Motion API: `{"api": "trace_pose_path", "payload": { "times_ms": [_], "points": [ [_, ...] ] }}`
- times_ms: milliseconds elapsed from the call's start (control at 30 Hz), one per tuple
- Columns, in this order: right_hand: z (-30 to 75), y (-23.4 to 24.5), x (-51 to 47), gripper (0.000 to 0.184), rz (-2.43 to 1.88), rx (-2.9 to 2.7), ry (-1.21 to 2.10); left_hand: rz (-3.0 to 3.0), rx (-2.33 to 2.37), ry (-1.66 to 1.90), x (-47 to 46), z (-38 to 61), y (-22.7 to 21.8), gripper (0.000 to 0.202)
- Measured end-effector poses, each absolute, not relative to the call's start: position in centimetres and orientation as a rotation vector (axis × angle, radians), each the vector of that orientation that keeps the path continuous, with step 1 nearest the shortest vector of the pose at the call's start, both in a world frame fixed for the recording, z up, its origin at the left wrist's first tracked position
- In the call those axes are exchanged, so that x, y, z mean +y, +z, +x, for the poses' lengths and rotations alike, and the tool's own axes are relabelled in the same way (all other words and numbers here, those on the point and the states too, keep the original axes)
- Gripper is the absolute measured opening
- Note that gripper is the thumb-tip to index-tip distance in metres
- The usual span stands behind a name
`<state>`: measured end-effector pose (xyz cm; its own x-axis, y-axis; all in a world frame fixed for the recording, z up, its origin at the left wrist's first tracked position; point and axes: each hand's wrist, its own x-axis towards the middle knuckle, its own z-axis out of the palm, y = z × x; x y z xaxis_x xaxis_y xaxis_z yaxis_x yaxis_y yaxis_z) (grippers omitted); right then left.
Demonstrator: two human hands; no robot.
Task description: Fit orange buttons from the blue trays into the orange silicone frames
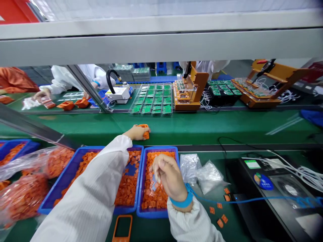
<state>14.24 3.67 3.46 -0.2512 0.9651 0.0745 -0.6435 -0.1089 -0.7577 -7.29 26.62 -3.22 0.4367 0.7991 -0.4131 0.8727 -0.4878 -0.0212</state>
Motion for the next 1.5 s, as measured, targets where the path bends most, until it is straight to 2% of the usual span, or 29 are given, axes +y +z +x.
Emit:
{"api": "trace_pose_path", "payload": {
  "times_ms": [133,200,500,600,667,767,833,933,1067,1233,1367,1500],
  "points": [
    [14.2,3.4,3.8,0.036,-0.463,-0.752,1.679,2.464,1.46,-0.518,26.9,-8.3,-2.9,0.081],
    [14.2,3.3,3.8,0.033,-0.469,-0.747,1.692,2.453,1.48,-0.487,26.8,-8.8,-2.5,0.089],
    [14.1,3.3,3.9,0.03,-0.483,-0.731,1.704,2.398,1.618,-0.342,24.6,-11.3,1.1,0.097],
    [14.2,3.5,3.9,0.033,-0.453,-0.705,1.675,2.437,1.741,-0.201,20.3,-13.3,2.8,0.087],
    [14.3,3.5,4.0,0.036,-0.44,-0.678,1.66,2.561,1.811,0.171,15.0,-14.8,3.8,0.066],
    [14.3,3.5,4.1,0.037,-0.438,-0.651,1.661,2.672,1.574,0.665,4.5,-15.8,4.2,0.038],
    [14.2,3.4,4.2,0.033,-0.458,-0.661,1.667,2.68,1.35,0.728,-2.7,-15.2,3.3,0.015],
    [13.8,3.4,4.2,0.026,-0.499,-0.695,1.689,2.648,1.316,0.619,-10.8,-13.7,0.2,0.015],
    [13.5,3.4,4.1,0.029,-0.473,-0.708,1.68,2.554,1.457,0.594,-15.5,-12.9,-5.2,0.033],
    [13.7,3.5,4.2,0.028,-0.443,-0.689,1.676,2.453,1.411,0.444,-16.6,-13.5,-9.2,0.022],
    [14.2,3.7,4.2,0.025,-0.427,-0.668,1.662,2.414,1.358,0.392,-16.3,-13.2,-9.0,0.023],
    [14.5,3.9,4.2,0.024,-0.457,-0.652,1.658,2.348,1.228,0.398,-15.2,-11.9,-5.0,0.015]
  ]
}}
